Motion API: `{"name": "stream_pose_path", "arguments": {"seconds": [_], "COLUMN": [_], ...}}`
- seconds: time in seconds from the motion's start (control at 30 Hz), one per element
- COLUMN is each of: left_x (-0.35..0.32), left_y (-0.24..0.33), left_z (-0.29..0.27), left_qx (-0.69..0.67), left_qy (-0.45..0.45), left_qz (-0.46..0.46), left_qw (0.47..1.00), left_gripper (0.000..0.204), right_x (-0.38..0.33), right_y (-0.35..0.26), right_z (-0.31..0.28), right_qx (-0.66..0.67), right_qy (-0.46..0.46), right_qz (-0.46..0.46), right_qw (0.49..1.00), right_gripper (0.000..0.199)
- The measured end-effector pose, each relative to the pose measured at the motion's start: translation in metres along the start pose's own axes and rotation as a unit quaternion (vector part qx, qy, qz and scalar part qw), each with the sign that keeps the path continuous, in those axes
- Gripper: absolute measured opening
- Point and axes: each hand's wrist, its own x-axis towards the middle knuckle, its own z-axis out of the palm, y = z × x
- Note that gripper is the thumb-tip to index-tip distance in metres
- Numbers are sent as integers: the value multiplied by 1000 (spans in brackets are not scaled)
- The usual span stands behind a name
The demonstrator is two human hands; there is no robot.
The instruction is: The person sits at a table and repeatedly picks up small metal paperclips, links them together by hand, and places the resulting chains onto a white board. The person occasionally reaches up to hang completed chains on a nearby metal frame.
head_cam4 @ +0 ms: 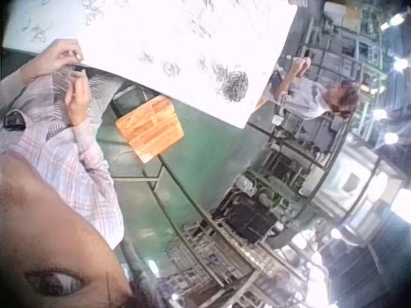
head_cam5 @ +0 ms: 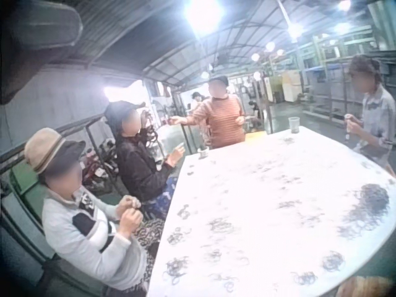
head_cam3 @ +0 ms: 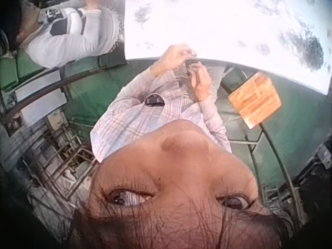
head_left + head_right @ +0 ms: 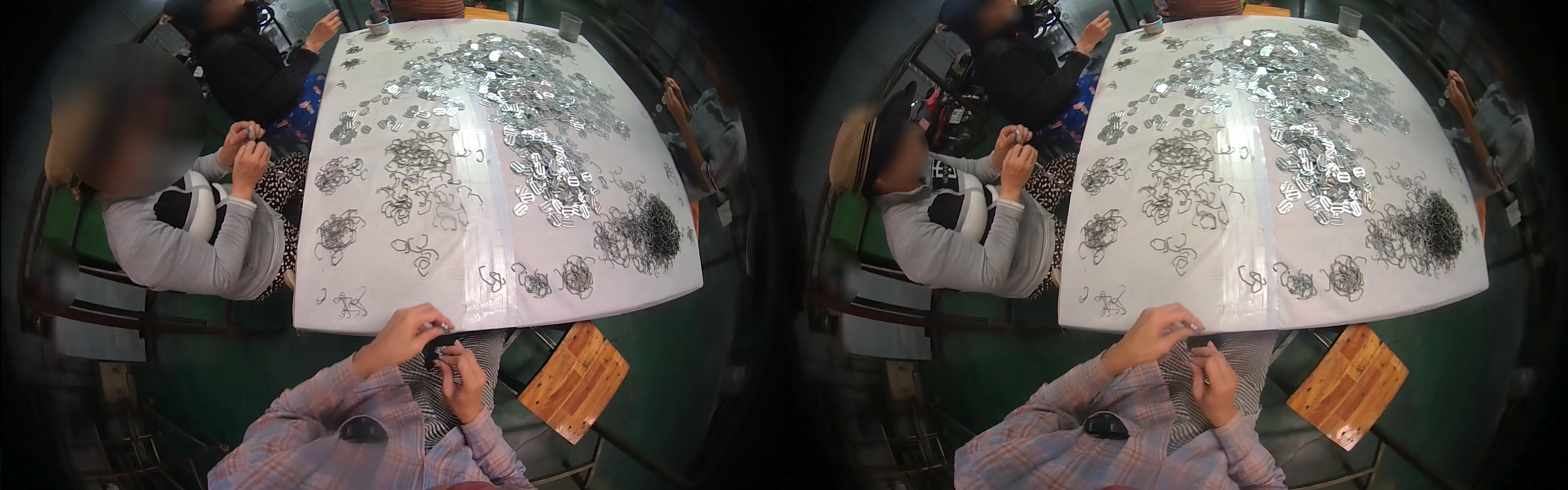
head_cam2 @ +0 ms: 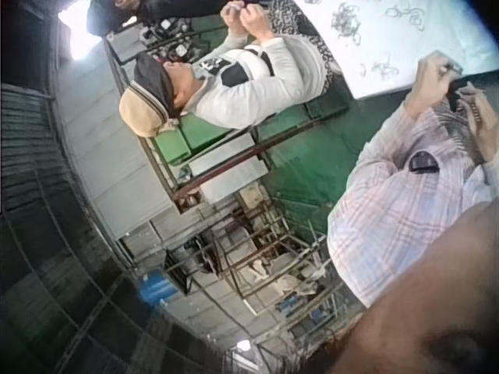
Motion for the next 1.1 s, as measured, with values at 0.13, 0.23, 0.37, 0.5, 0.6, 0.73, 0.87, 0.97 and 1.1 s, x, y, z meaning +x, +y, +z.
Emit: {"name": "stream_pose_path", "arguments": {"seconds": [0.13,0.23,0.37,0.5,0.6,0.73,0.87,0.97,1.1], "left_x": [-37,-43,-49,-53,-56,-60,-66,-73,-79], "left_y": [-1,1,0,2,4,10,-1,3,0], "left_z": [1,6,9,10,8,9,13,13,18], "left_qx": [38,43,49,20,34,41,49,33,30], "left_qy": [-10,-6,16,38,37,43,88,101,109], "left_qz": [-17,-10,-8,3,9,16,53,31,28], "left_qw": [999,999,999,999,999,998,993,994,993], "left_gripper": [19,20,22,22,22,22,22,21,22], "right_x": [0,-2,-7,-12,-16,-19,-13,-1,45], "right_y": [-1,-2,-2,-1,1,0,-2,-1,23], "right_z": [2,4,7,11,11,11,2,-14,-3], "right_qx": [-9,-20,-29,-25,-25,-20,-17,-3,-60], "right_qy": [-6,-14,-17,-9,-16,-21,-54,-20,38], "right_qz": [10,15,24,34,40,46,34,56,39], "right_qw": [1000,1000,999,999,999,998,998,998,997], "right_gripper": [12,12,12,12,13,13,23,28,9]}}
